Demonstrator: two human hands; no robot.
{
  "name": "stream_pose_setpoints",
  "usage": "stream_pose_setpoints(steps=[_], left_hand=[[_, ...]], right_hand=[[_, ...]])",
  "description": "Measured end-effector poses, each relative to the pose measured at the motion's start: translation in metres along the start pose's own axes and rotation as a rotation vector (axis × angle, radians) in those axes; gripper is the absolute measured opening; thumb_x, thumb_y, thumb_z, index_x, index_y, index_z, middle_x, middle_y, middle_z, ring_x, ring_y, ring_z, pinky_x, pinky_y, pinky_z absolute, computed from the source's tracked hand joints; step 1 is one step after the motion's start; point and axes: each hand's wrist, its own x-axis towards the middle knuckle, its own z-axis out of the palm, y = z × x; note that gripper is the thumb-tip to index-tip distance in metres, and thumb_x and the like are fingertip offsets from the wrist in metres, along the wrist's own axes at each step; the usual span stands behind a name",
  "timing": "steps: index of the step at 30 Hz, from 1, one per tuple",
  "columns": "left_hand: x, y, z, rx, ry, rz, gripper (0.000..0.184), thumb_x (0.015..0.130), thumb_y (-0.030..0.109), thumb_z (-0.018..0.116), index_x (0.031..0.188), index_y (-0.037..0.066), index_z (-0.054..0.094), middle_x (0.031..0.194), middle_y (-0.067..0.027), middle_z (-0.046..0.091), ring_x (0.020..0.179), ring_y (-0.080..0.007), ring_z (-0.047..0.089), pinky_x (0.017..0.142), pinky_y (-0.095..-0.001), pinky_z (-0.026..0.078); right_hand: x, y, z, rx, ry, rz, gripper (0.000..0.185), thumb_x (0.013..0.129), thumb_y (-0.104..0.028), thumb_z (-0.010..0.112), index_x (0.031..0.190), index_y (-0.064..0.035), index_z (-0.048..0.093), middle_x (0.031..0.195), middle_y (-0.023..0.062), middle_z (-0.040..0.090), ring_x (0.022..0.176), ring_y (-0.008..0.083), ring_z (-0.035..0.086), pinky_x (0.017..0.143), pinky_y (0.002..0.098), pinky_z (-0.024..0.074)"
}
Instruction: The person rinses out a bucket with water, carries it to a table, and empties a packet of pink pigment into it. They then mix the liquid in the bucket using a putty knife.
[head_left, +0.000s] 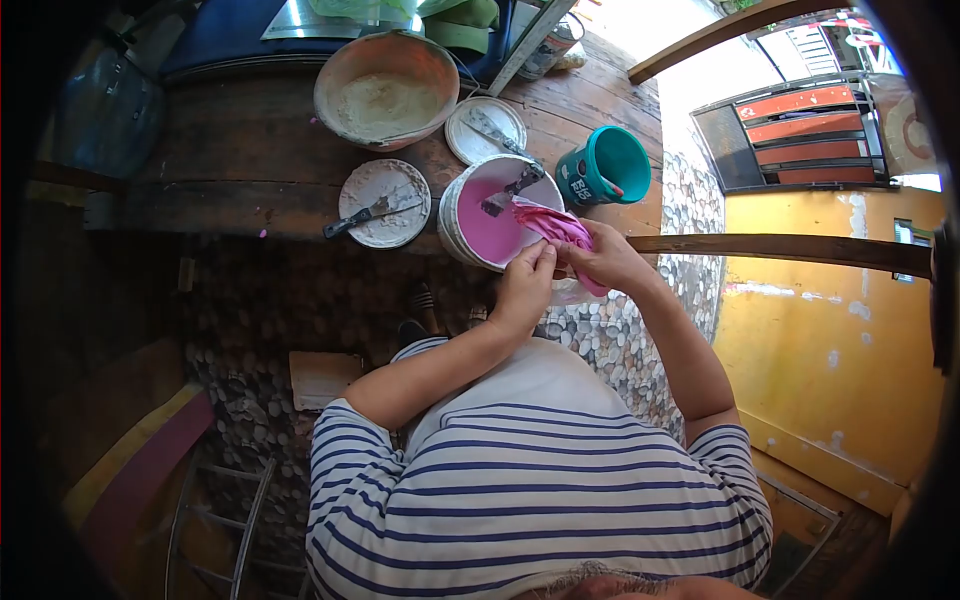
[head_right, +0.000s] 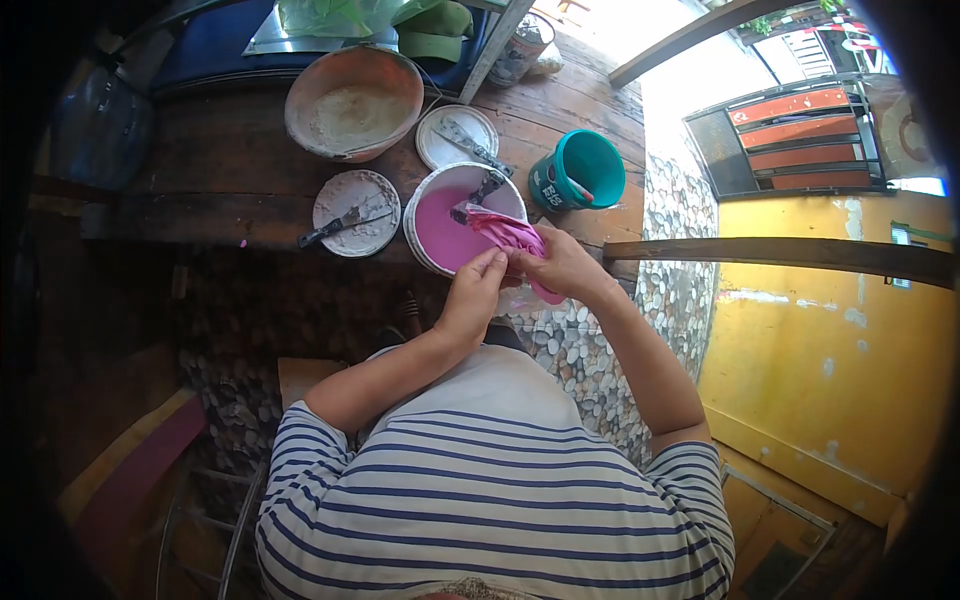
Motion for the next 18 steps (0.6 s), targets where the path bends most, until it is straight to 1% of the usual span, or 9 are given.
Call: stream_pose_setpoints(steps=[2,3,5,6,8,9,11,14,18], left_hand=[[0.004,-0.005,0.000,-0.010,0.002,-0.023,0.029,0.107,0.018,0.043,0.117,0.000,0.063,0.102,-0.0061,0.067,0.093,-0.0135,0.064,0.087,-0.0288,0.051],[0.005,-0.005,0.000,-0.016,0.003,-0.043,0.029,0.107,0.017,0.043,0.117,0.000,0.063,0.102,-0.0060,0.067,0.093,-0.0136,0.064,0.087,-0.0288,0.051],[0.005,-0.004,0.002,-0.034,0.010,-0.043,0.028,0.107,0.017,0.043,0.117,0.000,0.063,0.102,-0.0057,0.067,0.093,-0.0134,0.064,0.087,-0.0286,0.050],[0.004,-0.004,0.002,-0.049,0.014,-0.045,0.028,0.106,0.016,0.043,0.117,0.000,0.063,0.103,-0.0053,0.067,0.093,-0.0132,0.064,0.087,-0.0285,0.050],[0.004,-0.004,0.001,-0.043,0.032,-0.072,0.028,0.106,0.016,0.043,0.118,0.001,0.063,0.103,-0.0049,0.068,0.092,-0.0130,0.063,0.087,-0.0284,0.050],[0.004,-0.005,0.000,-0.042,0.039,-0.100,0.028,0.106,0.016,0.043,0.118,0.001,0.063,0.103,-0.0045,0.068,0.092,-0.0127,0.063,0.086,-0.0283,0.050],[0.006,-0.008,-0.002,-0.059,0.037,-0.089,0.028,0.106,0.016,0.043,0.118,0.001,0.063,0.103,-0.0041,0.068,0.091,-0.0125,0.063,0.086,-0.0283,0.050],[0.005,-0.007,-0.002,-0.080,0.044,-0.084,0.027,0.106,0.016,0.044,0.118,0.002,0.064,0.103,-0.0037,0.068,0.091,-0.0124,0.063,0.085,-0.0284,0.050],[0.005,-0.008,-0.002,-0.089,0.062,-0.093,0.027,0.106,0.017,0.045,0.117,0.002,0.064,0.104,-0.0036,0.068,0.092,-0.0123,0.062,0.086,-0.0284,0.050]], right_hand=[[0.003,0.004,-0.001,-0.061,-0.046,0.037,0.037,0.091,-0.029,0.069,0.113,0.0010,0.066,0.096,0.0159,0.071,0.085,0.0202,0.067,0.080,0.0362,0.0529],[0.003,0.004,-0.001,-0.062,-0.050,0.037,0.037,0.091,-0.029,0.069,0.113,0.0010,0.066,0.096,0.0159,0.071,0.085,0.0202,0.067,0.080,0.0362,0.0529],[0.004,0.002,-0.001,-0.131,-0.069,0.021,0.034,0.092,-0.027,0.066,0.111,0.0009,0.067,0.093,0.0192,0.071,0.085,0.0259,0.070,0.080,0.0385,0.0531],[0.004,-0.001,-0.001,-0.127,-0.077,0.019,0.034,0.092,-0.027,0.066,0.111,0.0009,0.067,0.093,0.0192,0.071,0.085,0.0259,0.070,0.080,0.0385,0.0531],[0.005,-0.007,-0.002,-0.269,-0.110,0.022,0.031,0.091,-0.026,0.063,0.106,0.0014,0.068,0.089,0.0219,0.070,0.085,0.0327,0.070,0.079,0.0410,0.0531],[0.006,-0.007,-0.001,-0.268,-0.115,0.020,0.031,0.091,-0.026,0.063,0.106,0.0014,0.068,0.089,0.0219,0.070,0.085,0.0327,0.070,0.079,0.0410,0.0531],[0.008,-0.004,0.001,-0.344,-0.103,0.009,0.032,0.090,-0.026,0.062,0.100,0.0037,0.068,0.083,0.0247,0.068,0.081,0.0386,0.069,0.076,0.0440,0.0527],[0.011,-0.008,0.003,-0.444,-0.123,-0.049,0.031,0.090,-0.025,0.061,0.096,0.0045,0.067,0.081,0.0273,0.067,0.079,0.0423,0.067,0.074,0.0470,0.0518],[0.012,-0.019,0.004,-0.494,-0.144,-0.101,0.029,0.090,-0.023,0.060,0.093,0.0052,0.066,0.079,0.0288,0.065,0.079,0.0441,0.066,0.074,0.0488,0.0515]])
